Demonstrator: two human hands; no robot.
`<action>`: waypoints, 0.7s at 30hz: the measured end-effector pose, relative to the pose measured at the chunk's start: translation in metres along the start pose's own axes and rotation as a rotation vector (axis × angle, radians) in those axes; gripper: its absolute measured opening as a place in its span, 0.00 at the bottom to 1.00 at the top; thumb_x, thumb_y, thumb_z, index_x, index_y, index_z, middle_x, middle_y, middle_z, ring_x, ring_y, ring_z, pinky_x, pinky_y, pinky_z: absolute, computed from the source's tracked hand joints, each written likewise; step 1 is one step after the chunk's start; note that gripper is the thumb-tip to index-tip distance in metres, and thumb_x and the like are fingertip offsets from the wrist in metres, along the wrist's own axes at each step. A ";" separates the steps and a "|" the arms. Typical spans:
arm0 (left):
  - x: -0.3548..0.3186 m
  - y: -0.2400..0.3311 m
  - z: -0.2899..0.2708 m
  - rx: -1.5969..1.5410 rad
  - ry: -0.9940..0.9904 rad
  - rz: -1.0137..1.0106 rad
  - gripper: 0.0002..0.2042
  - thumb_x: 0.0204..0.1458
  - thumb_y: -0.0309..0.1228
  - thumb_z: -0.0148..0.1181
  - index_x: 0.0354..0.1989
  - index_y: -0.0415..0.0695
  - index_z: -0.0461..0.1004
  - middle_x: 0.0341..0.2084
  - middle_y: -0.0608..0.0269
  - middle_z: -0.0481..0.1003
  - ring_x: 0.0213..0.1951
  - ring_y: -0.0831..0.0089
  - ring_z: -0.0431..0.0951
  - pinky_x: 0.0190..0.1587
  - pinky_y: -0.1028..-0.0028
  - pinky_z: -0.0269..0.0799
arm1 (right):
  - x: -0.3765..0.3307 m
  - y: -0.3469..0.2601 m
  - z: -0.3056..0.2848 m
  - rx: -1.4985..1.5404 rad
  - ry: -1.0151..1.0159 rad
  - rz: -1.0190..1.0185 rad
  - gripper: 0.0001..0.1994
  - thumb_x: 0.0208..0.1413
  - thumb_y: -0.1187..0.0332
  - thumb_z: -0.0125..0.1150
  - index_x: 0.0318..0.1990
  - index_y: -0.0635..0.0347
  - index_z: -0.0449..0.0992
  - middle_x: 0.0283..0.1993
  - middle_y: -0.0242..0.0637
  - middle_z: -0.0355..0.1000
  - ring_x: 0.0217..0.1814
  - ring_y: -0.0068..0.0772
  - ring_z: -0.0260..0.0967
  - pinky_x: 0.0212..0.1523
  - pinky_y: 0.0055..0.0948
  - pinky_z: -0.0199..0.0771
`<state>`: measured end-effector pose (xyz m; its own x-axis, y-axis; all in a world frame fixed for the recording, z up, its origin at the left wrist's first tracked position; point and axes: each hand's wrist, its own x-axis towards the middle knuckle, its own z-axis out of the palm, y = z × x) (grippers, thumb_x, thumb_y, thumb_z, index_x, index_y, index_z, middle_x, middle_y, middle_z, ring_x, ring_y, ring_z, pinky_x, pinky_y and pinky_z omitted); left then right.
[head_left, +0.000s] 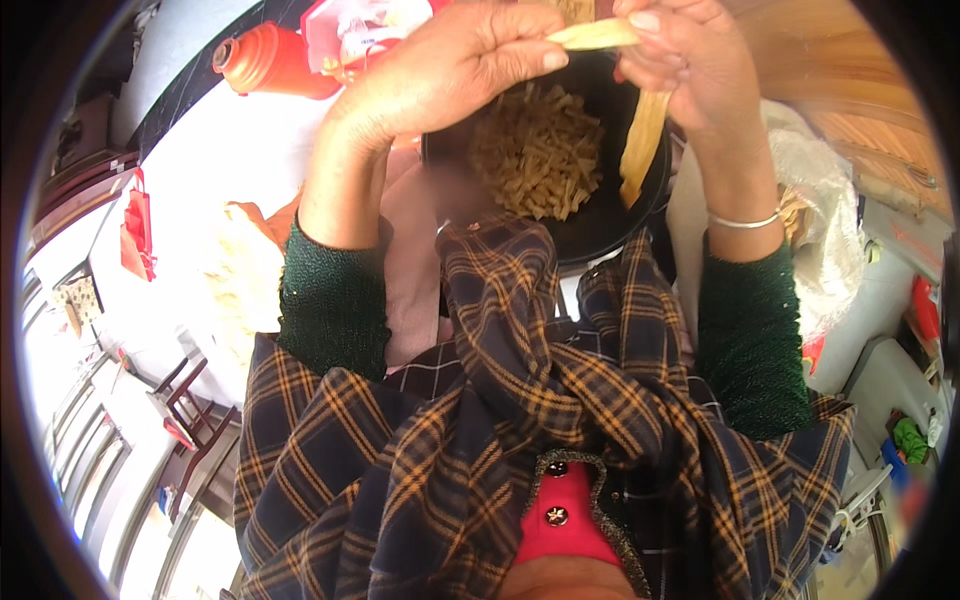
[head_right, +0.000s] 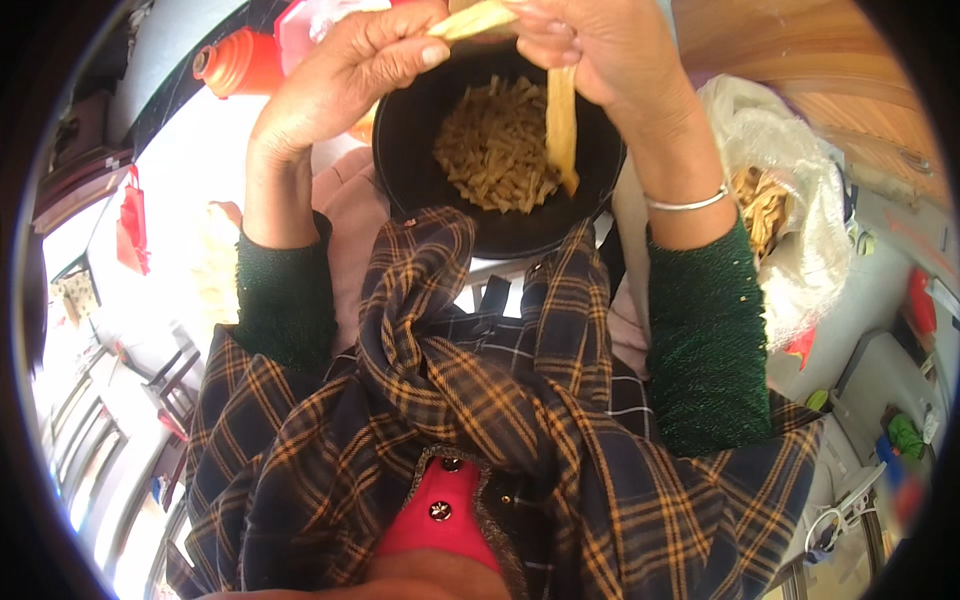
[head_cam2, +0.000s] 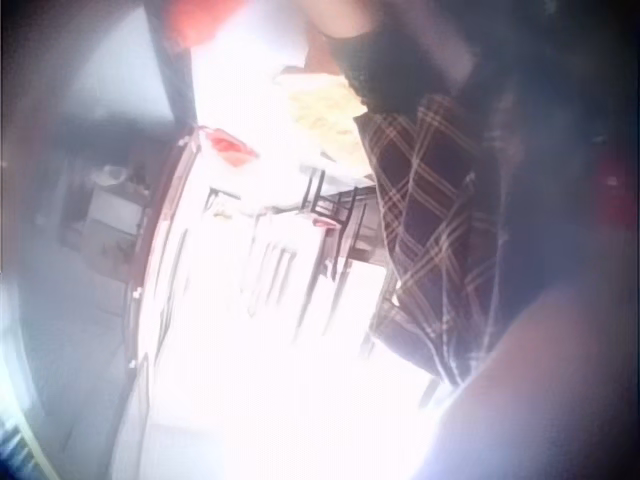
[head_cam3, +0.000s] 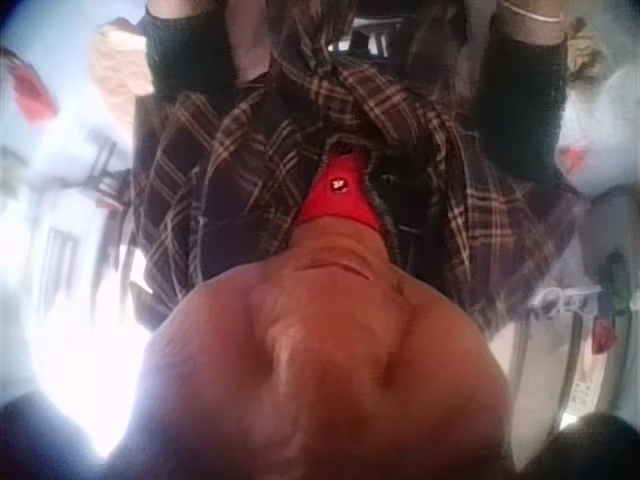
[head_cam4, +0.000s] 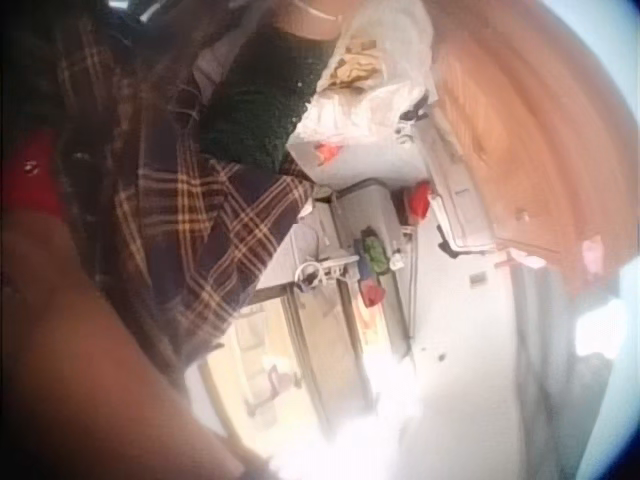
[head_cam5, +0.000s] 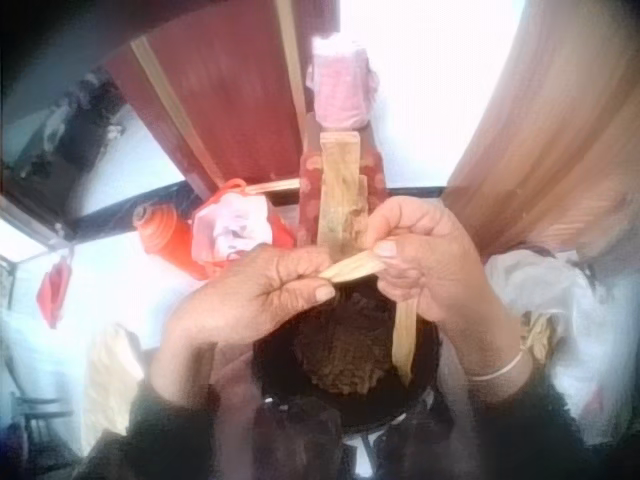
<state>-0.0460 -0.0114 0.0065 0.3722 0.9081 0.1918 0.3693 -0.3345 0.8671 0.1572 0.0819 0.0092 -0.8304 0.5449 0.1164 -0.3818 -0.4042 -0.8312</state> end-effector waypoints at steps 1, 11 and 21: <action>-0.004 0.002 0.003 -0.070 0.033 -0.146 0.09 0.59 0.35 0.53 0.37 0.42 0.72 0.18 0.63 0.64 0.24 0.74 0.64 0.30 0.73 0.63 | -0.001 0.000 -0.002 0.051 0.024 0.046 0.03 0.56 0.76 0.53 0.37 0.65 0.72 0.17 0.24 0.58 0.14 0.11 0.49 0.14 0.12 0.50; 0.005 -0.007 0.018 -0.431 0.274 -0.306 0.09 0.61 0.38 0.52 0.33 0.46 0.71 0.19 0.77 0.65 0.18 0.89 0.58 0.18 0.85 0.51 | 0.009 0.001 -0.007 0.352 -0.081 -0.072 0.21 0.57 0.69 0.46 0.55 0.74 0.66 0.42 0.51 0.73 0.37 0.34 0.74 0.42 0.37 0.78; 0.004 -0.012 0.006 0.238 0.469 -0.340 0.07 0.54 0.32 0.61 0.39 0.44 0.76 0.21 0.68 0.74 0.23 0.82 0.70 0.26 0.78 0.66 | 0.013 0.007 -0.006 -0.701 0.129 0.167 0.11 0.57 0.63 0.58 0.35 0.64 0.74 0.21 0.28 0.67 0.21 0.16 0.62 0.23 0.20 0.64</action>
<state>-0.0440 -0.0049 -0.0055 -0.1931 0.9695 0.1513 0.6013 -0.0049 0.7990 0.1459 0.0905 0.0018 -0.7842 0.6164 -0.0712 0.1307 0.0520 -0.9901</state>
